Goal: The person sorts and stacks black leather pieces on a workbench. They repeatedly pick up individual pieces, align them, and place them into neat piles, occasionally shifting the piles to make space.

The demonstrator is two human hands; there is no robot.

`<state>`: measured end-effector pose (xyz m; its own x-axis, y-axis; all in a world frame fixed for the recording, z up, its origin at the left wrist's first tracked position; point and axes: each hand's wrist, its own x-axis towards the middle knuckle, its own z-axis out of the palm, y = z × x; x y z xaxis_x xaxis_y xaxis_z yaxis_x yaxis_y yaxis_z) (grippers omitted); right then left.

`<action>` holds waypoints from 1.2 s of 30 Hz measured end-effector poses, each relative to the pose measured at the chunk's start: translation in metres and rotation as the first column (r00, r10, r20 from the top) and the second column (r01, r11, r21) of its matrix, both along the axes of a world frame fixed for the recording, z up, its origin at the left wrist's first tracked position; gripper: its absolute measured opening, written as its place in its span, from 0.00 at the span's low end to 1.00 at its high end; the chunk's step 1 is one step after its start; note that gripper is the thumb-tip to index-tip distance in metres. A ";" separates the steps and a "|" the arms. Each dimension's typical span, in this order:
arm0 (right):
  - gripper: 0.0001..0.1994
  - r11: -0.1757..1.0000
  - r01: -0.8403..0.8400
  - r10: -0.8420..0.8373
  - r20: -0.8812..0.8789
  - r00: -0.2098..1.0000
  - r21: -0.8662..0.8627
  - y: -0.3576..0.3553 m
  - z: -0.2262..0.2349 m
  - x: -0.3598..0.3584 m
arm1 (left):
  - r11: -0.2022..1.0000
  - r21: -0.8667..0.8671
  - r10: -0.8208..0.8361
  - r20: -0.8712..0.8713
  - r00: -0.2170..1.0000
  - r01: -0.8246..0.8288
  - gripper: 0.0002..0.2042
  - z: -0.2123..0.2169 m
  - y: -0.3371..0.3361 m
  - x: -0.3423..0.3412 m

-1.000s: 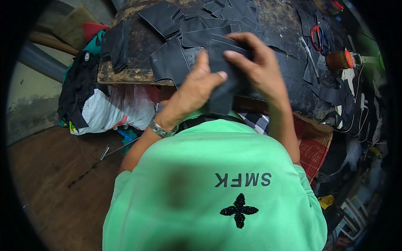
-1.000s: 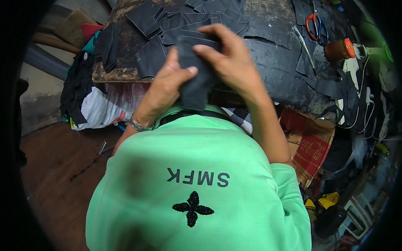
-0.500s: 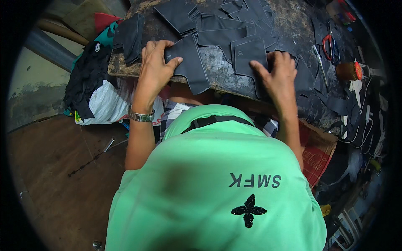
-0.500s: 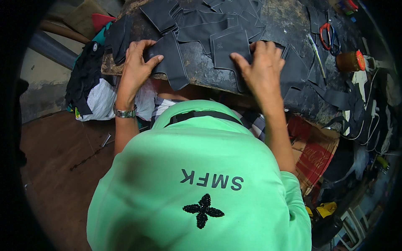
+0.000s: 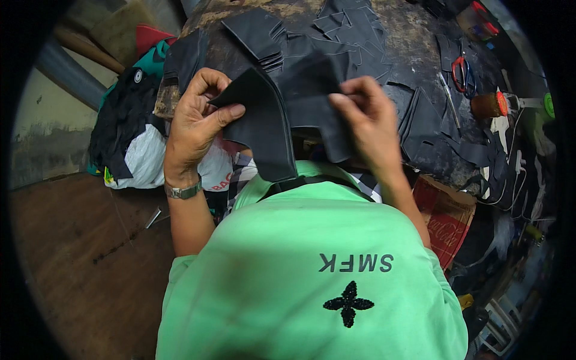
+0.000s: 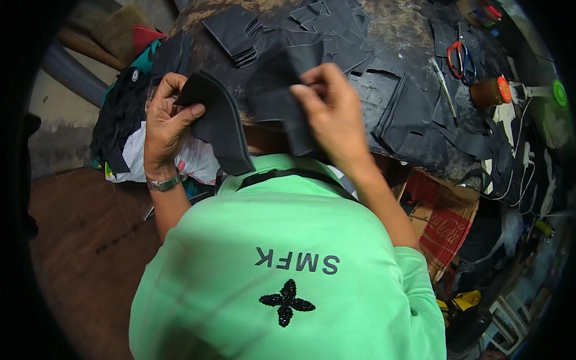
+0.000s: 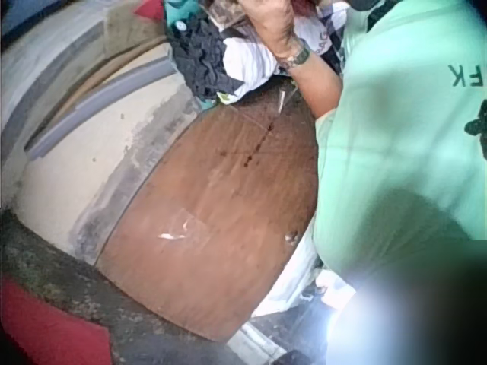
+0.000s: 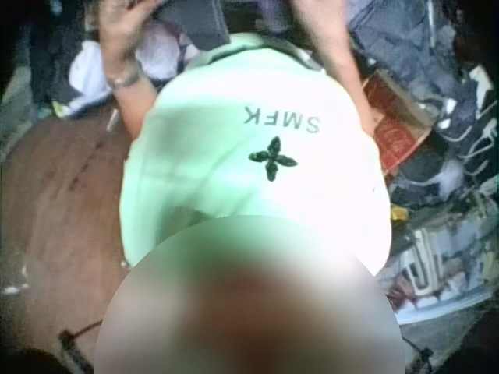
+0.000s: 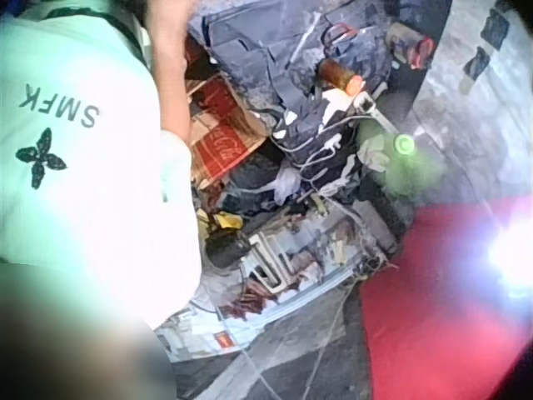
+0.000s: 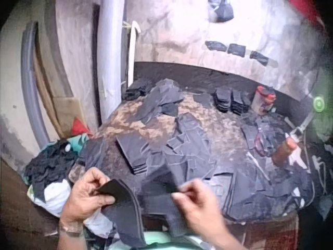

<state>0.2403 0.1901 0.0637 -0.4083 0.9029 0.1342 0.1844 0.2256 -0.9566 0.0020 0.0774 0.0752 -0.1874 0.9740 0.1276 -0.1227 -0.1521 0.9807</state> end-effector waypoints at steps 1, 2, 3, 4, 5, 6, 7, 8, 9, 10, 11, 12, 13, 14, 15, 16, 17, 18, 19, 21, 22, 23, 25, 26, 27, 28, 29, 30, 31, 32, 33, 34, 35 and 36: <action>0.10 0.999 -0.019 0.019 0.003 1.000 -0.044 -0.005 -0.005 -0.012 | 0.999 -0.019 0.029 0.007 1.000 -0.029 0.14 -0.003 0.004 0.002; 0.10 0.997 -0.055 0.057 0.051 0.997 -0.052 -0.008 -0.010 -0.023 | 0.997 -0.040 0.060 0.020 0.998 -0.059 0.15 -0.008 0.010 0.006; 0.09 0.992 -0.123 0.122 0.150 0.981 -0.006 -0.010 -0.012 -0.024 | 0.994 -0.063 0.093 0.034 0.995 -0.091 0.15 -0.013 0.015 0.009; 0.09 0.987 -0.066 0.029 0.243 0.970 0.144 -0.006 -0.014 -0.024 | 0.993 -0.073 0.093 -0.012 0.996 -0.093 0.16 -0.022 0.024 0.013; 0.08 0.951 -0.081 -0.016 0.309 0.951 0.300 -0.003 -0.017 -0.022 | 0.984 -0.141 0.095 -0.117 0.988 -0.112 0.15 -0.028 0.029 0.016; 0.08 0.934 0.006 -0.123 0.305 0.944 0.357 0.007 -0.017 -0.017 | 0.976 -0.130 0.132 -0.271 0.954 -0.172 0.16 -0.034 0.033 0.019; 0.08 0.920 0.086 -0.222 0.325 0.919 0.383 0.022 -0.016 -0.010 | 0.947 -0.189 0.160 -0.423 0.892 -0.259 0.16 -0.038 0.036 0.020; 0.07 0.898 0.145 -0.302 0.342 0.890 0.415 0.035 -0.016 -0.001 | 0.965 -0.095 0.171 -0.470 0.866 -0.243 0.17 -0.041 0.036 0.020; 0.09 0.902 0.182 -0.335 0.368 0.867 0.392 0.046 -0.016 0.007 | 0.964 -0.083 0.175 -0.517 0.838 -0.252 0.17 -0.042 0.036 0.021; 0.12 0.915 0.152 -0.316 0.430 0.845 0.373 0.050 -0.020 0.012 | 0.961 -0.070 0.182 -0.563 0.806 -0.266 0.18 -0.043 0.036 0.023; 0.14 0.927 0.156 -0.317 0.492 0.810 0.340 0.054 -0.023 0.015 | 0.960 -0.075 0.168 -0.623 0.764 -0.271 0.19 -0.042 0.037 0.025; 0.16 0.897 0.111 -0.339 0.506 0.793 0.427 0.055 -0.028 0.014 | 0.956 -0.079 0.154 -0.681 0.716 -0.281 0.20 -0.041 0.037 0.027; 0.18 0.860 0.051 -0.351 0.516 0.782 0.508 0.053 -0.032 0.012 | 0.953 -0.083 0.139 -0.736 0.663 -0.292 0.20 -0.039 0.037 0.029; 0.19 0.800 0.022 -0.401 0.507 0.763 0.599 0.050 -0.036 0.008 | 0.961 -0.016 0.156 -0.791 0.592 -0.276 0.22 -0.037 0.038 0.032; 0.17 0.774 0.031 -0.417 0.472 0.777 0.633 0.046 -0.039 0.004 | 0.966 0.051 0.178 -0.838 0.515 -0.253 0.23 -0.035 0.038 0.035; 0.16 0.794 0.046 -0.401 0.465 0.789 0.606 0.043 -0.040 0.000 | 0.967 0.107 0.201 -0.877 0.437 -0.229 0.24 -0.033 0.040 0.037; 0.16 0.800 0.062 -0.388 0.434 0.813 0.597 0.041 -0.039 -0.003 | 0.967 0.079 0.185 -0.869 0.459 -0.241 0.24 -0.030 0.041 0.038; 0.14 0.821 0.062 -0.361 0.431 0.827 0.567 0.038 -0.037 -0.006 | 0.966 0.040 0.165 -0.857 0.488 -0.255 0.25 -0.028 0.040 0.039; 0.12 0.862 0.069 -0.320 0.433 0.843 0.503 0.039 -0.033 -0.006 | 0.962 -0.008 0.140 -0.844 0.517 -0.275 0.26 -0.026 0.039 0.040; 0.11 0.983 0.135 -0.165 0.285 0.944 0.123 0.044 -0.023 0.002 | 0.959 -0.029 0.138 -0.820 0.556 -0.281 0.27 -0.025 0.038 0.040; 0.10 0.970 0.197 -0.227 0.250 0.941 0.141 0.052 -0.017 0.009 | 0.956 -0.048 0.135 -0.802 0.582 -0.288 0.27 -0.025 0.037 0.041; 0.09 0.960 0.196 -0.230 0.165 0.959 0.201 0.059 -0.012 0.021 | 0.952 -0.073 0.130 -0.783 0.608 -0.297 0.27 -0.027 0.036 0.041; 0.08 0.894 0.295 -0.323 0.029 0.946 0.336 0.093 -0.002 0.048 | 0.956 -0.017 0.161 -0.802 0.576 -0.291 0.31 -0.031 0.035 0.042; 0.08 0.896 0.352 -0.368 0.009 0.930 0.271 0.111 0.001 0.065 | 0.959 0.016 0.176 -0.818 0.548 -0.283 0.32 -0.033 0.033 0.043; 0.09 0.908 0.374 -0.377 -0.023 0.926 0.190 0.132 0.003 0.083 | 0.960 0.036 0.183 -0.831 0.526 -0.277 0.34 -0.035 0.032 0.044; 0.09 0.905 0.396 -0.395 -0.039 0.918 0.157 0.150 0.002 0.099 | 0.961 0.035 0.178 -0.837 0.517 -0.275 0.35 -0.036 0.030 0.045; 0.13 0.908 0.394 -0.401 0.021 0.916 0.141 0.167 -0.001 0.111 | 0.961 0.026 0.171 -0.841 0.513 -0.277 0.36 -0.036 0.027 0.047; 0.16 0.867 0.389 -0.459 0.197 0.866 0.311 0.179 -0.007 0.118 | 0.960 0.030 0.173 -0.845 0.507 -0.278 0.38 -0.036 0.029 0.047; 0.18 0.809 0.396 -0.562 0.375 0.737 0.434 0.187 -0.011 0.121 | 0.962 0.020 0.164 -0.842 0.514 -0.273 0.39 -0.035 0.029 0.048; 0.22 0.728 0.322 -0.666 0.513 0.542 0.605 0.186 -0.017 0.124 | 0.962 0.022 0.165 -0.839 0.518 -0.272 0.39 -0.033 0.027 0.050; 0.20 0.717 0.312 -0.672 0.502 0.544 0.623 0.182 -0.021 0.119 | 0.962 0.024 0.169 -0.836 0.522 -0.273 0.40 -0.032 0.025 0.051; 0.18 0.771 0.277 -0.587 0.472 0.657 0.573 0.177 -0.022 0.112 | 0.957 -0.002 0.149 -0.854 0.498 -0.291 0.40 -0.031 0.024 0.052; 0.16 0.832 0.251 -0.489 0.441 0.752 0.495 0.168 -0.021 0.101 | 0.957 0.009 0.155 -0.860 0.486 -0.289 0.39 -0.030 0.024 0.052; 0.14 0.871 0.200 -0.405 0.424 0.810 0.449 0.155 -0.019 0.088 | 0.959 0.008 0.148 -0.866 0.477 -0.283 0.38 -0.030 0.022 0.053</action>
